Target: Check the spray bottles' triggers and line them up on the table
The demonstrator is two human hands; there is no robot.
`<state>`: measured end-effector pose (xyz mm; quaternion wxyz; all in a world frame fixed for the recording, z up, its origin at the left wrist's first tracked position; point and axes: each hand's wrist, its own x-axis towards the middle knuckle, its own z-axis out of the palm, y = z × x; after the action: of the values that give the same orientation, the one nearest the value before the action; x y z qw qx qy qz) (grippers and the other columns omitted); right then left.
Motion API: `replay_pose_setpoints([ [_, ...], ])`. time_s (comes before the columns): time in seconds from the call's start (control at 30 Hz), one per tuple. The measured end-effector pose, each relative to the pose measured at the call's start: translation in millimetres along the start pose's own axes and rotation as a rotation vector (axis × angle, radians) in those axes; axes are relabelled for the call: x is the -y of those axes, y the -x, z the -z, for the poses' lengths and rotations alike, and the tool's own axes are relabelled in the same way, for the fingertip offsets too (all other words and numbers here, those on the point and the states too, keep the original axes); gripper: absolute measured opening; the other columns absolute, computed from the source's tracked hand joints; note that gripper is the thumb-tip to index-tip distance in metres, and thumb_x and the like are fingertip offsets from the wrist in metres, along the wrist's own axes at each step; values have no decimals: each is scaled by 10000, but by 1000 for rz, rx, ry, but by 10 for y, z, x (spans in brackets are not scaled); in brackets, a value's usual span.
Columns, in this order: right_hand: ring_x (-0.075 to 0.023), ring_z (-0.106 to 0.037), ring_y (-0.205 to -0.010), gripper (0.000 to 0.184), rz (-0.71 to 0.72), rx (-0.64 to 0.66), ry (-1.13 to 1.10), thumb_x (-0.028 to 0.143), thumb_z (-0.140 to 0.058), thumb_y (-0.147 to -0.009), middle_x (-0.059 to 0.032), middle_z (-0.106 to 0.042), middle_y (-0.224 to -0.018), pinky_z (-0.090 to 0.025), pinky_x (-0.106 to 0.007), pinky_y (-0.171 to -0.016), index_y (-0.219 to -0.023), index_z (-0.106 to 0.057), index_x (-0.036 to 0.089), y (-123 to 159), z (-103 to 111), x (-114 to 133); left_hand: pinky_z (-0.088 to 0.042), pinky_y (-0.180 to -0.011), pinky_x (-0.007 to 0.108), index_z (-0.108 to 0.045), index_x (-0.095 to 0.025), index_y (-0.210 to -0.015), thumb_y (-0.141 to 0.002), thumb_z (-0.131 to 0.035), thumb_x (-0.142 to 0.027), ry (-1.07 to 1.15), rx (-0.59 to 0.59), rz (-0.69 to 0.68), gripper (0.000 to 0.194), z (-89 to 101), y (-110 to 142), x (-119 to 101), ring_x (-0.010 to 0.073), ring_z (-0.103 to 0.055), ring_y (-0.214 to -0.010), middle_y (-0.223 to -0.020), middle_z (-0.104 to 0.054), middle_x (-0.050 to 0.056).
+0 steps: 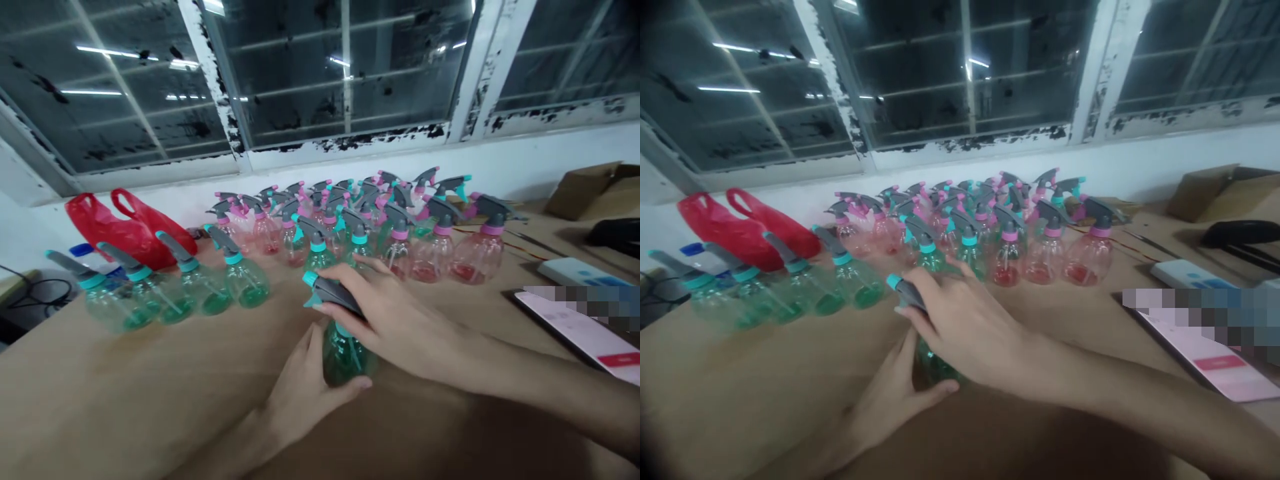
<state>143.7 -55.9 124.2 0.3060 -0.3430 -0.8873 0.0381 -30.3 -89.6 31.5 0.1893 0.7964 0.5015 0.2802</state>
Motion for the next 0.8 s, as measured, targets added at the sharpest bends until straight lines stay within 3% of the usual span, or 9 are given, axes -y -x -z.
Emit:
replay_pose_setpoints([
  [0.1,-257,-622,-953,493,-173,164,-241,512,-543,-843,-66,-643,-1113,-518,-389,-755,-1261,-485,256,108,167,-245,-411,-945,536,-268,-209,-1388,-789,-681,-480,43,3,-68,776,-146,-119,6,355,-468,-1202,-1290,-492,152],
  [0.2,-266,-534,-1164,772,-135,266,-476,512,-705,-709,-28,-513,-1346,-446,-411,-952,-1372,-356,329,160,207,-547,-396,-965,534,-290,-205,-1374,-760,-719,-463,81,-11,-121,792,-255,-275,55,347,-465,-1207,-1293,-491,144],
  [0.27,-262,-524,-1185,849,-98,281,-646,456,-752,-677,-35,-487,-1371,-448,-397,-958,-1394,-314,329,167,130,-722,-385,-975,543,-292,-208,-1373,-742,-739,-453,98,-38,-130,811,-314,-381,102,350,-449,-1224,-1301,-481,144],
  [0.37,-269,-537,-1145,817,-90,160,-683,397,-773,-660,-61,-539,-1297,-467,-388,-917,-1363,-377,265,153,-63,-865,-348,-1000,564,-281,-207,-1384,-745,-737,-461,127,-57,-162,825,-388,-506,177,359,-407,-1259,-1332,-446,156],
  [0.53,-205,-610,-838,464,-136,-11,-691,340,-688,-748,-19,-639,-974,-503,-338,-702,-1181,-547,254,101,-267,-824,-374,-972,582,-256,-207,-1415,-739,-722,-521,161,-39,-197,880,-439,-583,240,377,-445,-1219,-1326,-454,163],
  [0.73,-214,-603,-1005,414,-180,-45,-843,353,-708,-744,-42,-644,-1119,-494,-346,-858,-1123,-596,228,27,-333,-710,-367,-1001,539,-192,-228,-1446,-723,-719,-573,166,24,-242,959,-387,-592,232,361,-424,-1255,-1384,-424,157],
  [0.8,-206,-629,-937,348,-210,-41,-843,357,-662,-787,-47,-661,-1076,-509,-354,-823,-1105,-613,224,32,-362,-699,-357,-1009,530,-190,-217,-1443,-694,-732,-592,126,71,-250,998,-363,-584,243,359,-415,-1265,-1392,-421,165],
])
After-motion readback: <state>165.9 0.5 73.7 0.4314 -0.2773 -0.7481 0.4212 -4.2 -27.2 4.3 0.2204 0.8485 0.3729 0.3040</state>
